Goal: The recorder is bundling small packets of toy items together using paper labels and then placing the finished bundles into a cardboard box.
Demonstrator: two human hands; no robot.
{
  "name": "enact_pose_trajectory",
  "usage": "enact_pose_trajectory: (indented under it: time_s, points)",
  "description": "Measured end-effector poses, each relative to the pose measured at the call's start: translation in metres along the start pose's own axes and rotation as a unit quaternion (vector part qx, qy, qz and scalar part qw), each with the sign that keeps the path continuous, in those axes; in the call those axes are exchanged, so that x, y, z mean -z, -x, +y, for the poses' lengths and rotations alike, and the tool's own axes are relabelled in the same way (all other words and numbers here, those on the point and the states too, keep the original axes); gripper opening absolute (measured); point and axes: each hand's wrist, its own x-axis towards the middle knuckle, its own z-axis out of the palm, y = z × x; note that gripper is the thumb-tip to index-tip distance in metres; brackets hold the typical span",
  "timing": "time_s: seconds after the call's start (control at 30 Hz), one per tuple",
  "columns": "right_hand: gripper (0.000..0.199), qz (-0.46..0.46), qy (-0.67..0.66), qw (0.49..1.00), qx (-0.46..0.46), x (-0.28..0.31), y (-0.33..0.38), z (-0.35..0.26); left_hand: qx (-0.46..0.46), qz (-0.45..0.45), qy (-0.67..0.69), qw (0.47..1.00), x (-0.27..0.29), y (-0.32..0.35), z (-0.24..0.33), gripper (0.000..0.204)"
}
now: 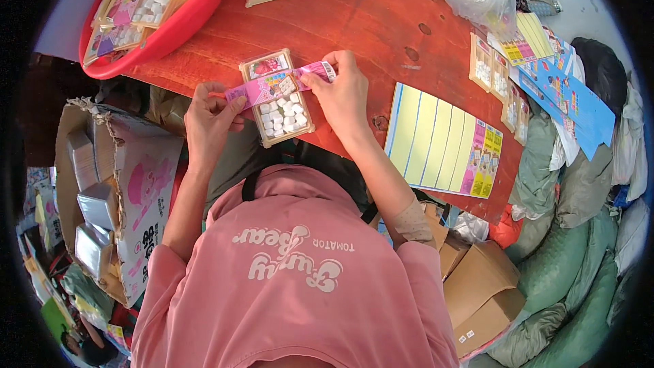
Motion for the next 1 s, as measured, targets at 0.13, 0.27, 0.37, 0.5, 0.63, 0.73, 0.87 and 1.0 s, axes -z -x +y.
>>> enact_pose_trajectory:
  time_s: [0.13, 0.27, 0.37, 0.5, 0.63, 0.73, 0.87, 1.0]
  points:
    - [0.031, 0.021, 0.089, 0.992, 0.082, -0.006, 0.01, -0.014, -0.01, 0.0, -0.021, 1.0, 0.005, 0.006, -0.009, 0.019]
    - [0.034, -0.014, 0.057, 0.992, 0.109, -0.021, 0.027, -0.019, 0.022, -0.009, 0.018, 1.0, 0.018, 0.019, -0.039, 0.019]
    - [0.035, -0.02, 0.031, 0.992, 0.124, -0.029, 0.033, -0.021, 0.046, -0.008, 0.137, 0.989, 0.014, 0.028, -0.042, 0.021]
    - [0.035, -0.024, 0.035, 0.992, 0.122, -0.029, 0.035, -0.022, 0.059, -0.025, 0.153, 0.986, 0.009, 0.03, -0.047, 0.028]
    - [0.034, -0.02, 0.023, 0.992, 0.124, -0.027, 0.034, -0.02, 0.067, -0.039, 0.126, 0.989, 0.006, 0.03, -0.043, 0.031]
    - [0.028, -0.057, -0.053, 0.995, 0.063, -0.025, 0.031, -0.018, 0.092, -0.051, 0.218, 0.97, 0.007, 0.031, -0.044, 0.028]
    - [0.015, -0.127, -0.223, 0.964, -0.069, -0.014, 0.026, -0.022, 0.101, -0.095, 0.401, 0.905, 0.011, 0.029, -0.059, 0.019]
    - [0.012, -0.171, -0.256, 0.944, -0.118, -0.003, 0.025, -0.036, 0.103, -0.15, 0.48, 0.858, 0.009, 0.031, -0.057, 0.023]
